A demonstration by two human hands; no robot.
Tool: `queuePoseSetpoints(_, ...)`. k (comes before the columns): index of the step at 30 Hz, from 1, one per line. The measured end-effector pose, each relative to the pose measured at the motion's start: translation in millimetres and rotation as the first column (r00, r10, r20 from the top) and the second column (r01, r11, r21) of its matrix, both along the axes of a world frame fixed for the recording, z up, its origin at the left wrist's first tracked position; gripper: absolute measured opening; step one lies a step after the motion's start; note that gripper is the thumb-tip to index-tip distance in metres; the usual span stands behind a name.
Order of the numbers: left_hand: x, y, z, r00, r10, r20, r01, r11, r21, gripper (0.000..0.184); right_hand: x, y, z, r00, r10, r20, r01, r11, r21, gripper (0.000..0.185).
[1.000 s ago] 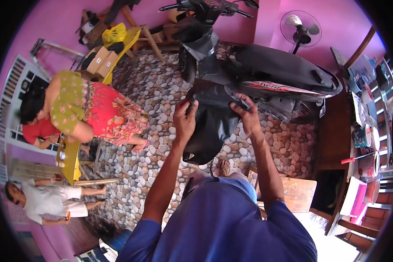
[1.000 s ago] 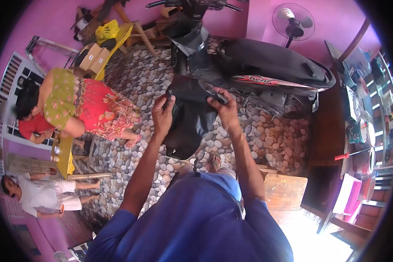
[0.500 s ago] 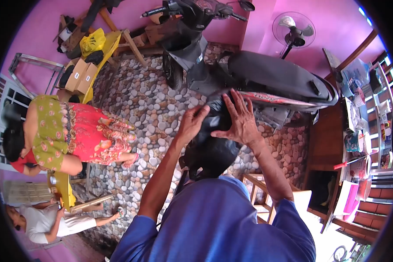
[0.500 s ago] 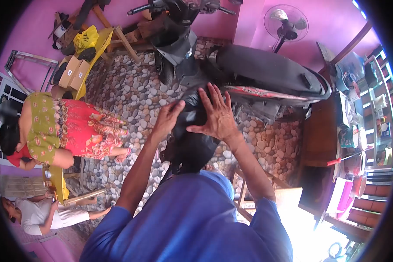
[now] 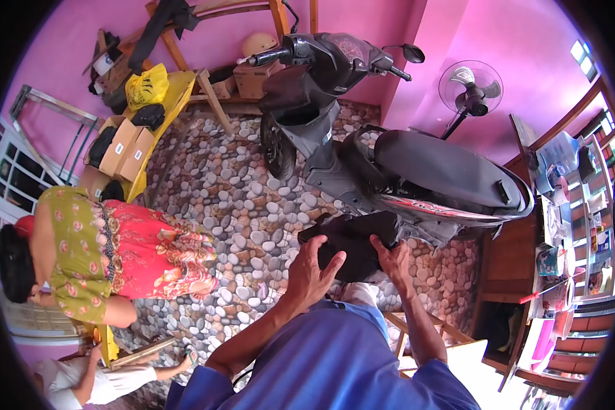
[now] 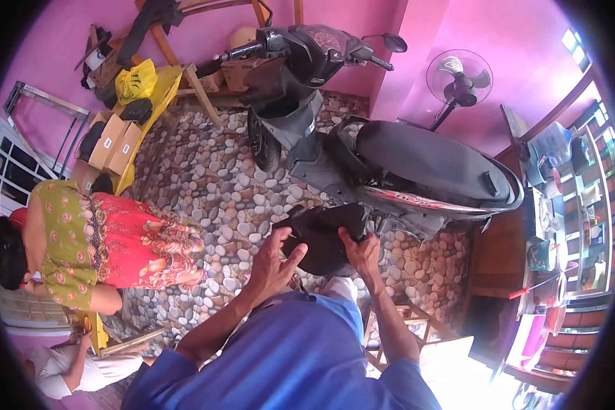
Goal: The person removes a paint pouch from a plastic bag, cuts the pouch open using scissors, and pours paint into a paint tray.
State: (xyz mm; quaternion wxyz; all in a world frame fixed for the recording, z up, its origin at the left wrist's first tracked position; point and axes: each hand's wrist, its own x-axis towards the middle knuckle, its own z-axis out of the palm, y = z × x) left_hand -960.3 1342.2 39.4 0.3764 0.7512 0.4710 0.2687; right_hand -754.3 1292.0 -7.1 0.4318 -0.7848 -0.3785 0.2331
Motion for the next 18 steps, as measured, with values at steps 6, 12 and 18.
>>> queuePoseSetpoints(6, 38.2, 71.2, -59.9, 0.802, 0.068, 0.593, 0.381, 0.706, -0.597, 0.064, -25.5, 49.2, -6.1, 0.281, 0.067, -0.957, -0.076, 0.996, 0.047, 0.046)
queuePoseSetpoints(12, 68.0, 130.7, -86.4, 0.843, 0.166, 0.512, 0.296, 0.651, -0.699, 0.033, 11.4, 117.5, -33.9, 0.872, -0.002, -0.49, -0.181, 0.928, -0.326, 0.052)
queuePoseSetpoints(18, 121.5, 228.4, -38.6, 0.856, -0.283, 0.433, 0.493, 0.7, -0.516, 0.046, 101.8, 171.8, -17.5, 0.531, 0.528, -0.663, -0.401, 0.845, 0.352, 0.048)
